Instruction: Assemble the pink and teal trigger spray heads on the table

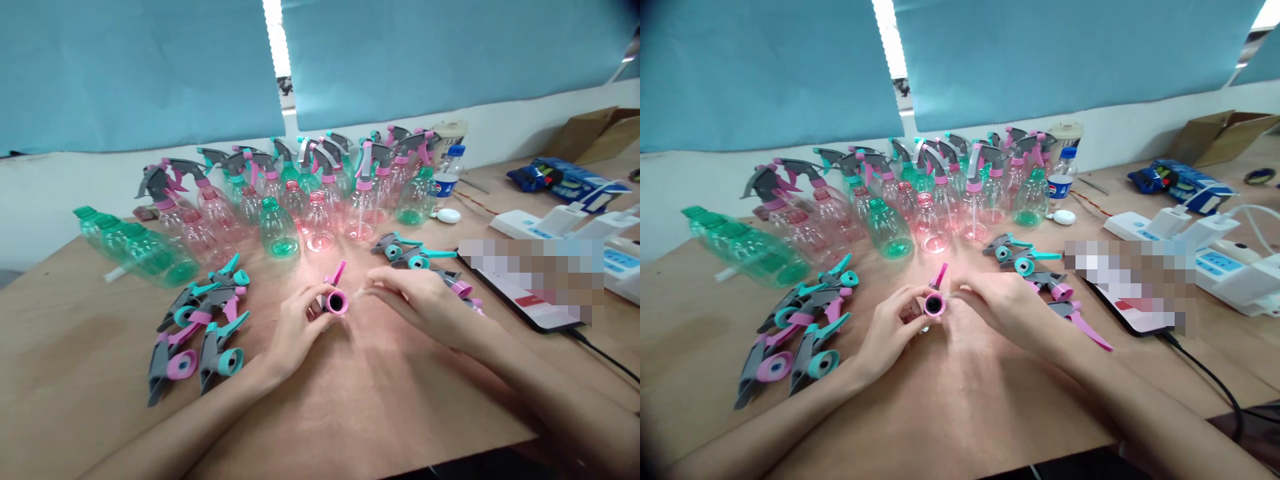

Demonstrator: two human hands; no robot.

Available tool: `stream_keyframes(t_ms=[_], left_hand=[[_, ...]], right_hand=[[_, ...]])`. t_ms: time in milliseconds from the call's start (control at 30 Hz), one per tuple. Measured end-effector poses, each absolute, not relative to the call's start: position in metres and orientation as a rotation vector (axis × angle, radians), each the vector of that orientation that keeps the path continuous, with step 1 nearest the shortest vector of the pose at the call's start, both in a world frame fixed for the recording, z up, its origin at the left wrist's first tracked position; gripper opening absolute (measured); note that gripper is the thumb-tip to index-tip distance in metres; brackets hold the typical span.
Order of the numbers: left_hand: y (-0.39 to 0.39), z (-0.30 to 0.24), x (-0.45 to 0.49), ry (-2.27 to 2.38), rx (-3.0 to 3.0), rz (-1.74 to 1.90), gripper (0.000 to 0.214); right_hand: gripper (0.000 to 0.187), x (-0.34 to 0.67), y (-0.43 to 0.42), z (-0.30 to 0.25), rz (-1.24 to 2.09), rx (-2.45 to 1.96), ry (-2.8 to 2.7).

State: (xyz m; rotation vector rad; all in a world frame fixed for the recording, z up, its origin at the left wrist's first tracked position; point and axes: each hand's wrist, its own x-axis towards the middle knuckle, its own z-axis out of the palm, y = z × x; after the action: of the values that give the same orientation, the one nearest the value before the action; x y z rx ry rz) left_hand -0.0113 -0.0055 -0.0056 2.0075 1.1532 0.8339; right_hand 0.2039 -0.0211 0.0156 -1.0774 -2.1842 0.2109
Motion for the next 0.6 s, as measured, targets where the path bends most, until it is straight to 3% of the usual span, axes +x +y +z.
stream_keyframes(t_ms=[167, 267, 367, 600], left_hand=[[-0.007, -0.006, -0.010, 1.254, 1.810, 0.914, 0.021], [-0.008, -0.005, -0.009, 1.273, 1.749, 0.962, 0.022], [-0.009, -0.005, -0.009, 1.278, 1.726, 0.960, 0.022], [-0.008, -0.005, -0.009, 1.291, 1.705, 0.948, 0.023]], right_hand=[[0.016, 0.202, -0.011, -0.001, 0.057, -1.288, -2.269], [0.008, 0.196, -0.011, -0.007, 0.128, -1.360, -2.365], [0.022, 0.195, -0.014, -0.003, 0.259, -1.440, -2.311], [0.025, 0.196, -0.012, -0.001, 0.374, -1.490, -2.161]])
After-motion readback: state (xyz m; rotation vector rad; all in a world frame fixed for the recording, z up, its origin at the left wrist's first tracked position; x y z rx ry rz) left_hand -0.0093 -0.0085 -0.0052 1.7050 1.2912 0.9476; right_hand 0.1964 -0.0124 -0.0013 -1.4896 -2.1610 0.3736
